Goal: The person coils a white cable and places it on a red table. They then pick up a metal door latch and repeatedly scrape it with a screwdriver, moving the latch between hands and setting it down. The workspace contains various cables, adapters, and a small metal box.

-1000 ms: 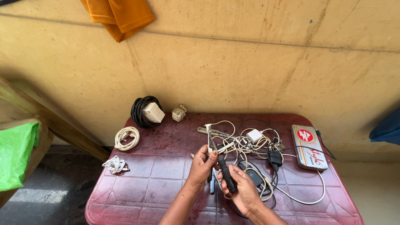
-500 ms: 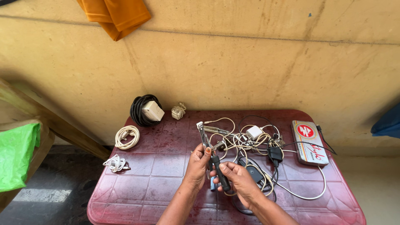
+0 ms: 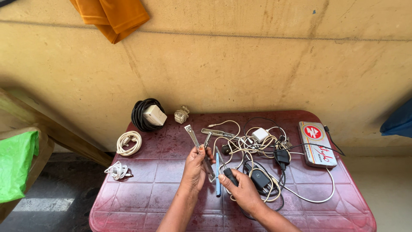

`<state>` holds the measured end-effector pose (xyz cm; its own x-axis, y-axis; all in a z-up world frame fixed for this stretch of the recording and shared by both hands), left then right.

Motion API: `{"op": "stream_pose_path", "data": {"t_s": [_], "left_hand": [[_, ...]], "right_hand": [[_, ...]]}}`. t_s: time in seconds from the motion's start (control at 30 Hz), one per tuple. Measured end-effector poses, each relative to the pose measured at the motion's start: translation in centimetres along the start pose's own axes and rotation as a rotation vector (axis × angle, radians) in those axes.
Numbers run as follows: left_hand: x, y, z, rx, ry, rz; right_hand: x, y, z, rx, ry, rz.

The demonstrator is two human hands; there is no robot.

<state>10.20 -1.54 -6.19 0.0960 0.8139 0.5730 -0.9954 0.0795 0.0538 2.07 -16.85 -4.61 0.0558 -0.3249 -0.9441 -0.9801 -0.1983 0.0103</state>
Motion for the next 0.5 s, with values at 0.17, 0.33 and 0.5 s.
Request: {"op": "stream_pose_path", "data": {"t_s": [0.17,0.33,0.5], "left_hand": [[-0.3,0.2,0.3,-0.056,0.17,-0.049],[-0.4,0.3,0.9,-0.118,0.25,-0.099],[-0.8,0.5,0.8,-0.07,0.227,-0.123]], "right_hand": [[1.3,0.1,0.6,-0.039,-0.153,0.186],[-2.5,1.0,-0.4,-0.046,-0.127,0.096],[-5.7,2.2,-2.1,0.075,-0.007,-0.055]]}}
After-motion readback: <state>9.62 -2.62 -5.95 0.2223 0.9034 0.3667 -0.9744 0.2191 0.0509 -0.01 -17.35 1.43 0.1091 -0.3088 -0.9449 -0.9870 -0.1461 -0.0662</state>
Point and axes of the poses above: each hand's wrist, its own y-axis away from the middle knuckle, its own z-axis out of the palm, x = y × z, the point moved 7 cm from there along -y, towards the middle knuckle, and after that the axes turned 13 degrees about y, right-handed, at the moved point
